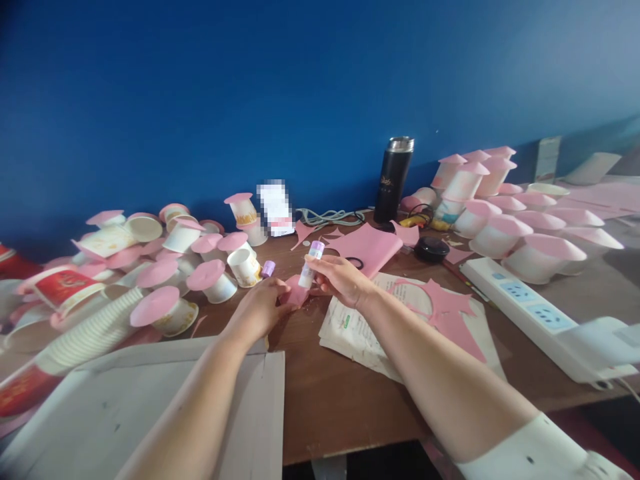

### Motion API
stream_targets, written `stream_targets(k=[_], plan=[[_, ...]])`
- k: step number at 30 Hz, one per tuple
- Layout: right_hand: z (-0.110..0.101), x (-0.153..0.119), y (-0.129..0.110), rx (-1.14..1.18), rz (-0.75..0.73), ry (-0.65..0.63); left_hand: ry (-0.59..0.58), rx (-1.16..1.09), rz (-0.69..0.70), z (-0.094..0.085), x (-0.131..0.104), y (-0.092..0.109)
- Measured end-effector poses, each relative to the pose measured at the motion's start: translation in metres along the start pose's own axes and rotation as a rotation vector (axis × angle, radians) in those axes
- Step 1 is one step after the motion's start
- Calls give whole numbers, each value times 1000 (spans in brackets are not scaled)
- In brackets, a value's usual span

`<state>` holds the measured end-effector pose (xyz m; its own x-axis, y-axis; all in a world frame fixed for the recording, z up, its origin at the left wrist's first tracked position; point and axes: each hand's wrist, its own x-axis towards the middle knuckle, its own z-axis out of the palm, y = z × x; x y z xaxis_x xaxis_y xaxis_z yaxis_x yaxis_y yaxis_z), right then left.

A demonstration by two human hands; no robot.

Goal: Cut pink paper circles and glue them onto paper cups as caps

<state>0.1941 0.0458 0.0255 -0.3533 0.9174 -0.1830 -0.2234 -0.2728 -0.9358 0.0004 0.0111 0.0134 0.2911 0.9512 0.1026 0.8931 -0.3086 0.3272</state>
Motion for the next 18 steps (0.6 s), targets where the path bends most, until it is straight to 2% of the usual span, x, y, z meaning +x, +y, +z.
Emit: stream_targets(k=[5,11,18], plan=[[2,1,3,88,-14,-5,-4,28,8,-1,-2,1],[5,2,12,230,-26,-99,-10,8,33,-4,-3,4],[8,2,14,222,-41,-114,11,6,31,-5,-3,6]])
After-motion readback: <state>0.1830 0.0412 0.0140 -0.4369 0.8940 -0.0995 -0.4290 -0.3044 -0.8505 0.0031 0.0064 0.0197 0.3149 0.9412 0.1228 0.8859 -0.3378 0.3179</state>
